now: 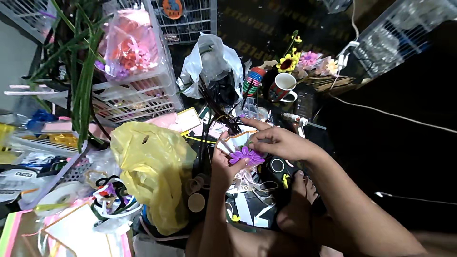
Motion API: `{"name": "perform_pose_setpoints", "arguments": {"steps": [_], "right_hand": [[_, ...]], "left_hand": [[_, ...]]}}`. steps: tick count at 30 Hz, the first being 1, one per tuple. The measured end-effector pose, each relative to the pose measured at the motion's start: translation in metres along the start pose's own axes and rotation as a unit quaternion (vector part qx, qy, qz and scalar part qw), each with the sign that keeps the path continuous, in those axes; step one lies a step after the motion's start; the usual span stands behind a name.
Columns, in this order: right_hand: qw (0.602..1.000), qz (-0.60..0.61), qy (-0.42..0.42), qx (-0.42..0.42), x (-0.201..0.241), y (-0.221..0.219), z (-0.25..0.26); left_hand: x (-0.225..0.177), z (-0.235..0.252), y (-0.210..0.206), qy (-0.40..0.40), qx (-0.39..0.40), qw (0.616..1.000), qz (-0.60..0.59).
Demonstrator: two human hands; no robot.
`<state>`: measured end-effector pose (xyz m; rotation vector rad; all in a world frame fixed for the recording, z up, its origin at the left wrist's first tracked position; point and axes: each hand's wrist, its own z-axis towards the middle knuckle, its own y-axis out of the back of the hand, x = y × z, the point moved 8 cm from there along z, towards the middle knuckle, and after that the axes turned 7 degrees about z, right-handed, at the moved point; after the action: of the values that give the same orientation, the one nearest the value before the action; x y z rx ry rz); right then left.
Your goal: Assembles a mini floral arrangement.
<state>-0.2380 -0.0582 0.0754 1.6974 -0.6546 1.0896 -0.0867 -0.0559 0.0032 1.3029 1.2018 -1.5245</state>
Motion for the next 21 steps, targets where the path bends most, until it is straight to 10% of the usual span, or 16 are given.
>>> {"name": "perform_pose_setpoints", "arguments": {"steps": [21], "right_hand": [[0.998,-0.024,-0.058,-0.020,-0.0006,-0.0003,0.0053]], "left_hand": [[0.0015,0.0005,-0.0038,0.003,0.006,1.000,-0.003]]}}
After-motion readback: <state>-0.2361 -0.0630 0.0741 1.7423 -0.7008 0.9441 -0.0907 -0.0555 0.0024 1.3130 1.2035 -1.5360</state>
